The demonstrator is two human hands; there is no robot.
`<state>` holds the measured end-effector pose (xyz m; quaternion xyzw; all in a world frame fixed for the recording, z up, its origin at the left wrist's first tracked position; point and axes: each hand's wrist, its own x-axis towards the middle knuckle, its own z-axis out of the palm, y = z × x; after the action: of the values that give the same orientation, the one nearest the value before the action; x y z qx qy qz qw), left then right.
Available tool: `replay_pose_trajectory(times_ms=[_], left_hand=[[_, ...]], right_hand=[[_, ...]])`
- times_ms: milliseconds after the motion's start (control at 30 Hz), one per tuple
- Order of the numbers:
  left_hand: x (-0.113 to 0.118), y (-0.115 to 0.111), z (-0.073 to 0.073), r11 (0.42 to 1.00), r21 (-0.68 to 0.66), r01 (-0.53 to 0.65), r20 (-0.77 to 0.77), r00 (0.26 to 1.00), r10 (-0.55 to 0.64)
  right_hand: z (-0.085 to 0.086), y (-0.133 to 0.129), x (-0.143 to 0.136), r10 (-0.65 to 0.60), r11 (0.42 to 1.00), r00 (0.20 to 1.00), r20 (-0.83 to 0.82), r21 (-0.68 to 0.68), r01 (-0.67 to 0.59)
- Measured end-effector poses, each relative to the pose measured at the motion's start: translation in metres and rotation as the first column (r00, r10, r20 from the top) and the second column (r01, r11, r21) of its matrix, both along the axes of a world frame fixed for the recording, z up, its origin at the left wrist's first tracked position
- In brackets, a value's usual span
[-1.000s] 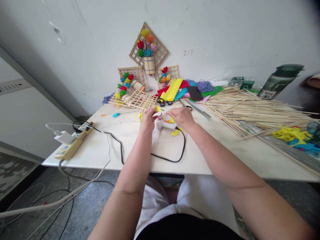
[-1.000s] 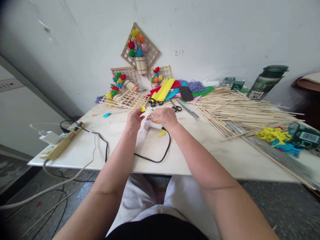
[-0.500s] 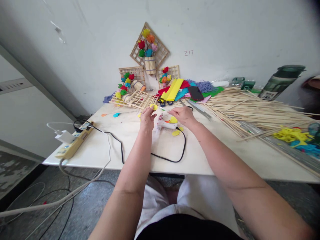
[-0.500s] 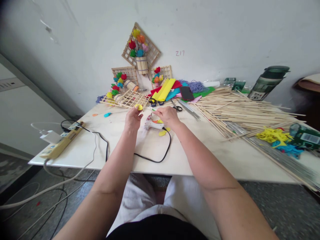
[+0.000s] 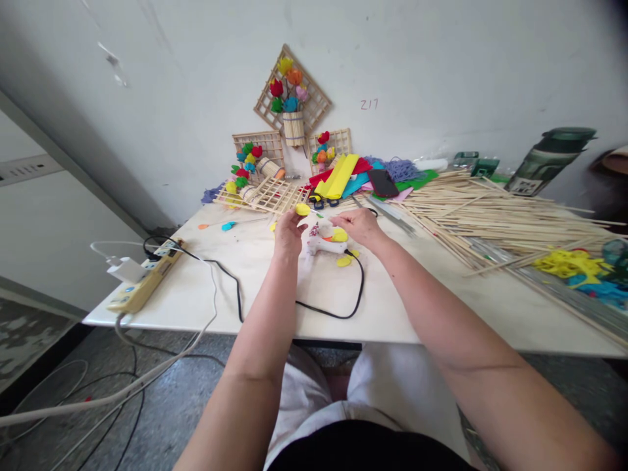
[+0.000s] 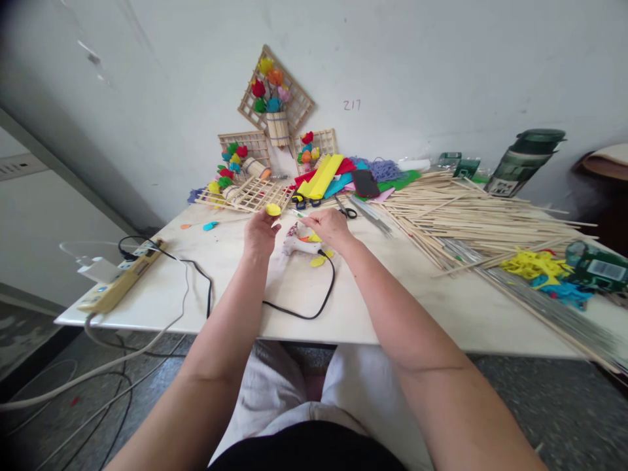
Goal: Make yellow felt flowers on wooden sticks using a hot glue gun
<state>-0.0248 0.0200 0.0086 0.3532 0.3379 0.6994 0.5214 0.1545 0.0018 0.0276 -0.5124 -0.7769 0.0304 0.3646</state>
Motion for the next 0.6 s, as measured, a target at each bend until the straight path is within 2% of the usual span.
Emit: replay_pose_trajectory(times_ms=[233,367,600], left_hand=[[0.0033,-0.0072,0.002,0.998,0.062,0.032,-0.095,0.995,-0.026],[0.0034,-0.0051,-0.0001,0.998,0.064,0.007,-0.107,0.994,0.0],[0.0037,-0.0052,-0.0005,0.995,0.092,0.027,-0.111,0.994,-0.017]], right_hand=[[-0.0009,-0.0003,-0.0017,0.0,1.0,1.0,0.021,-0.018,0.0],[-0.0012,0.0002,-0.0014,-0.008,1.0,0.999,0.034,-0.018,0.009],[-0.0012,0.0001,-0.0023,-0.001,1.0,1.0,0.031,-0.019,0.002]])
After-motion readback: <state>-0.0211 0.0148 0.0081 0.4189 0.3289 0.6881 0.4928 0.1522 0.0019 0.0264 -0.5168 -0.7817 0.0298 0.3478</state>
